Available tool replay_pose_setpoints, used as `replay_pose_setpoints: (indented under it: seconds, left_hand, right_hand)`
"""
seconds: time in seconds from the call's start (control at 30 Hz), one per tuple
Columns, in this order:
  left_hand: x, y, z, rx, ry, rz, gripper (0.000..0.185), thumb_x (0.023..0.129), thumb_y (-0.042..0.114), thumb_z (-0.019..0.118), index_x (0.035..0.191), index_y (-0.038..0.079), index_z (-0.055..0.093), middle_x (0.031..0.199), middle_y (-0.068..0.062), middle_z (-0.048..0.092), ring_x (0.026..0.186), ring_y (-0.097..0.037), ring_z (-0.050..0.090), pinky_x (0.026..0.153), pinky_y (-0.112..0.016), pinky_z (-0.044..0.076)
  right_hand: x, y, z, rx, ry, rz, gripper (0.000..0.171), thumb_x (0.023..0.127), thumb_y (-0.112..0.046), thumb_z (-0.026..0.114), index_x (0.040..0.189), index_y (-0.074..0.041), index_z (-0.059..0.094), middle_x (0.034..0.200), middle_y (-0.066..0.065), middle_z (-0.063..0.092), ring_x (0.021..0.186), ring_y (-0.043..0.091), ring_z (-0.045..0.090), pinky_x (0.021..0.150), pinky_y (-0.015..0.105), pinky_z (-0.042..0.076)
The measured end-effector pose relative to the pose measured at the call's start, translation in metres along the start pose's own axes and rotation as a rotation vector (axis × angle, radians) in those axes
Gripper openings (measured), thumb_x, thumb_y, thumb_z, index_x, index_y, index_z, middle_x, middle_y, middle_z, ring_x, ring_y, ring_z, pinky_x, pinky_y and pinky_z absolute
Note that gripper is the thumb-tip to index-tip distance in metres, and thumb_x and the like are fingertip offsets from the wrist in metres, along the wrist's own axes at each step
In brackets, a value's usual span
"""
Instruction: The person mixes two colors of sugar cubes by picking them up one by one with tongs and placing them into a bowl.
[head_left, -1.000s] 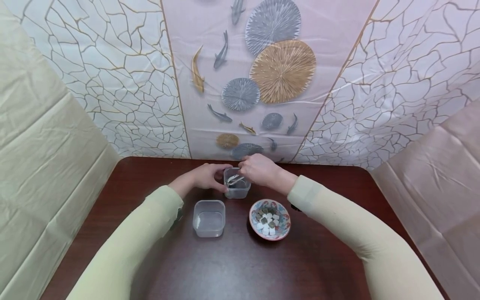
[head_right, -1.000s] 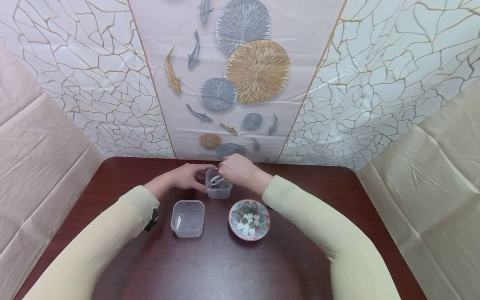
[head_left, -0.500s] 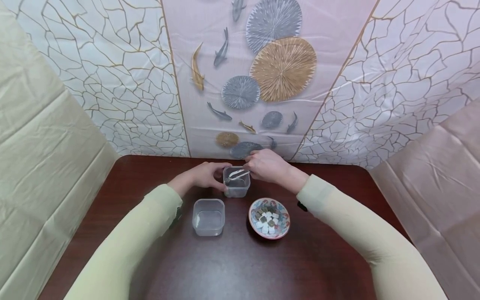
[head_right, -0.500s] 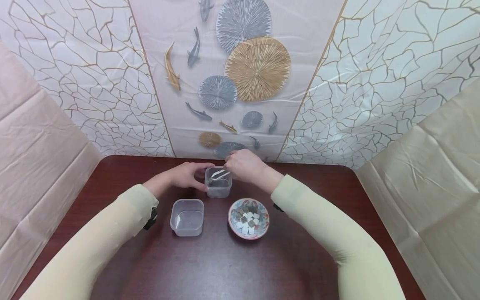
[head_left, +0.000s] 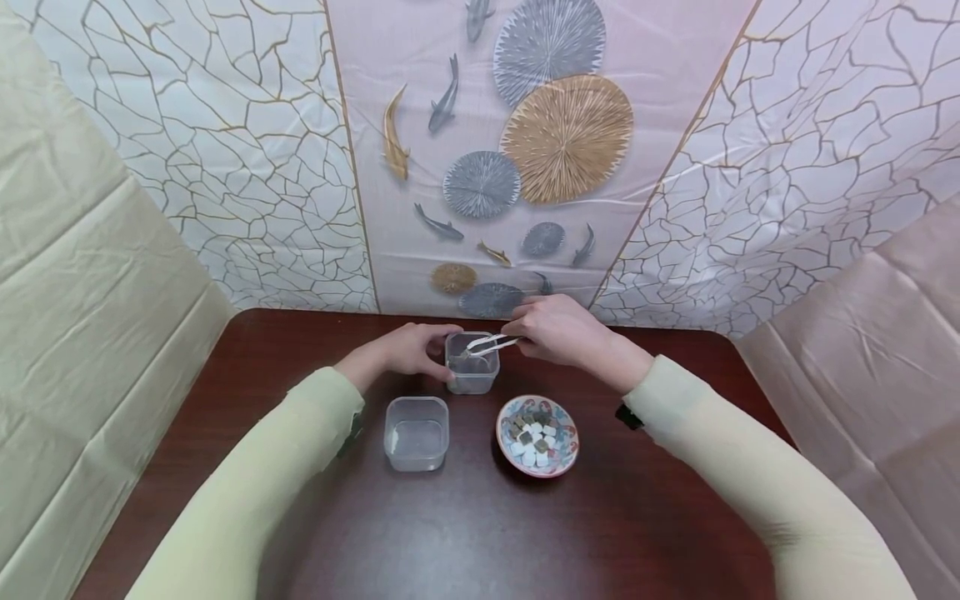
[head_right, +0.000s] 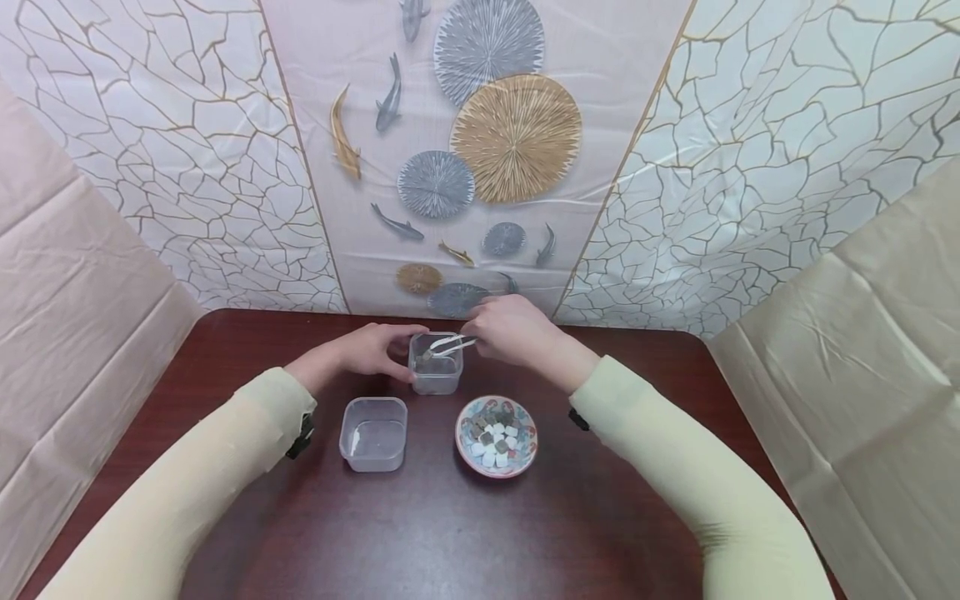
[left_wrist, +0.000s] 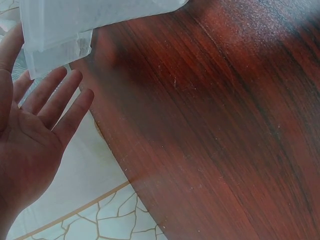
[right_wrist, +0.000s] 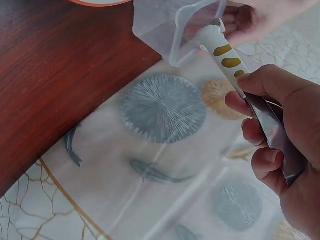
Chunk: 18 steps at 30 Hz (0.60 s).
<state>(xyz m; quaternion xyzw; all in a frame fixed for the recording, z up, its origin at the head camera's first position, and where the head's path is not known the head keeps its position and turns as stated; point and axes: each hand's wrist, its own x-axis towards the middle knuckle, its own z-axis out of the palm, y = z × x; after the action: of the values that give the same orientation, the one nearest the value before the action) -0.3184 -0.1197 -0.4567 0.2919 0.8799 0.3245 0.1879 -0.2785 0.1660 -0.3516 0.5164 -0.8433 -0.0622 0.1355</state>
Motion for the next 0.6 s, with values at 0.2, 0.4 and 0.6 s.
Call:
replay_pose_setpoints:
  seconds: [0.2,0.4,0.6]
  left_hand:
    - [0.000,0.000,0.001,-0.001,-0.001,-0.008,0.088,0.089,0.028,0.090,0.163,0.012,0.045,0.142,-0.015,0.068,0.133,-0.032,0.065,0.115,-0.046,0.048]
    - [0.001,0.000,0.001,0.018,-0.004,-0.017,0.088,0.089,0.030,0.089,0.163,0.013,0.045,0.145,-0.015,0.066,0.133,-0.031,0.065,0.115,-0.046,0.048]
    - [0.001,0.001,-0.001,0.020,-0.003,-0.019,0.089,0.088,0.031,0.090,0.163,0.014,0.045,0.144,-0.015,0.067,0.133,-0.030,0.065,0.115,-0.046,0.049]
  right_hand:
    - [-0.023,-0.002,-0.019,0.004,0.032,0.017,0.026,0.081,-0.004,0.081,0.105,-0.012,0.082,0.095,0.001,0.076,0.092,0.028,0.070,0.072,0.045,0.058]
    - [-0.051,-0.009,-0.035,-0.006,0.044,0.035,0.028,0.082,-0.003,0.080,0.108,-0.012,0.082,0.094,0.000,0.076,0.088,0.027,0.069,0.066,0.044,0.058]
    - [-0.077,-0.019,-0.044,-0.006,0.054,0.017,0.027,0.078,-0.001,0.080,0.102,-0.014,0.080,0.088,-0.003,0.073,0.083,0.024,0.069,0.061,0.041,0.056]
